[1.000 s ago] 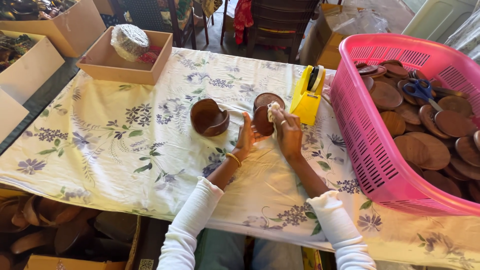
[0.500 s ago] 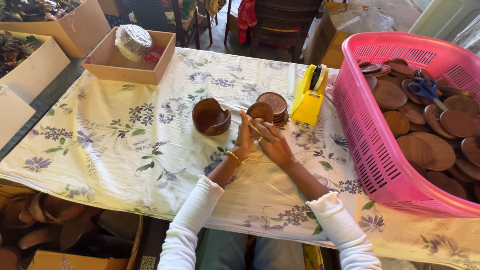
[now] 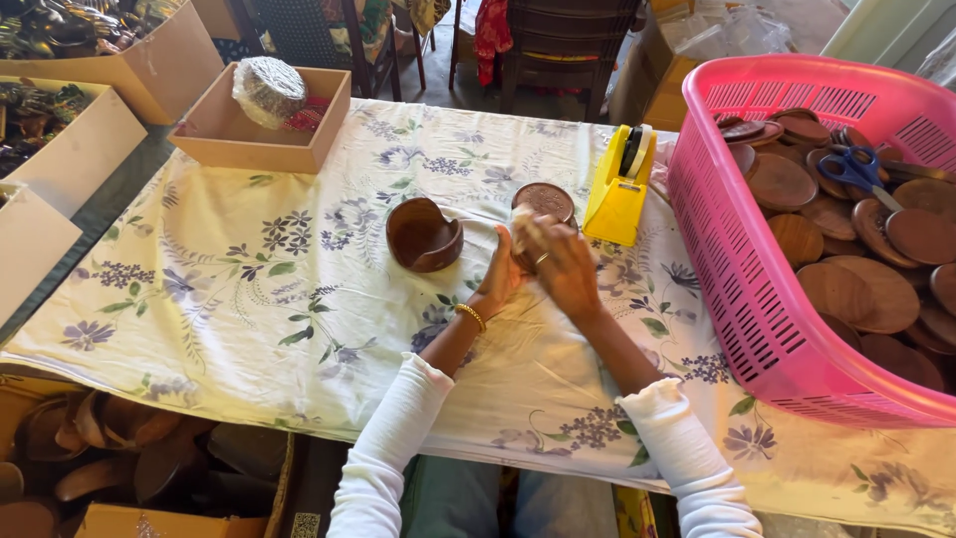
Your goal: The person takes round wooden discs one at a time from a pink basket and wipes each surface with a white cloth, then stacks the wiped discs on the table. They continue through the basket, occasionally setting a disc aside and picking up the next one.
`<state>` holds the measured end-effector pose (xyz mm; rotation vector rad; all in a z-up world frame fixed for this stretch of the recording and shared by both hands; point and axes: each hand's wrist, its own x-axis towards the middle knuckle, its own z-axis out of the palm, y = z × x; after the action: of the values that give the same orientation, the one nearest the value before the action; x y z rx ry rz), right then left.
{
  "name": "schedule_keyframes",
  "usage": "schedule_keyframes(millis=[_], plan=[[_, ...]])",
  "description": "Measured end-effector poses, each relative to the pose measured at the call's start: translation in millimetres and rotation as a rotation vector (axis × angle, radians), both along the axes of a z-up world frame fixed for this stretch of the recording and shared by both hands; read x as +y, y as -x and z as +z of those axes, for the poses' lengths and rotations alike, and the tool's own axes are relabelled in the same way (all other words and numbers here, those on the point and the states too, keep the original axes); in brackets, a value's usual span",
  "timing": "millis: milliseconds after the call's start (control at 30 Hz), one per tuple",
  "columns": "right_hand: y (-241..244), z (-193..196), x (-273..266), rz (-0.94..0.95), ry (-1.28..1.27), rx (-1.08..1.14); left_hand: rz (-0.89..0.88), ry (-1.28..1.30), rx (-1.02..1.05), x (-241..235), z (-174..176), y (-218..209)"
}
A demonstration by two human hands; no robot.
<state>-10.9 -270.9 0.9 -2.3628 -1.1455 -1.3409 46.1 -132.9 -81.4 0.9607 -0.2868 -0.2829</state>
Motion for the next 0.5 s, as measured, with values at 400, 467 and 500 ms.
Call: schedule_keyframes(millis=[400, 467, 500], plan=[[-15.7, -19.6, -4.4, 0.051, -0.023, 0.041, 0.070, -0.085, -0.035, 1.7, 4.6, 3.8], [0.0, 4.0, -6.2, -0.024, -0.109, 0.070, 0.052, -0.066, -0.011, 0.7, 7.0, 6.7], [7.8, 16.6, -7.8, -0.098, -0.193, 0.095, 0.034, -0.047, 0.009, -0.6, 8.9, 7.9]])
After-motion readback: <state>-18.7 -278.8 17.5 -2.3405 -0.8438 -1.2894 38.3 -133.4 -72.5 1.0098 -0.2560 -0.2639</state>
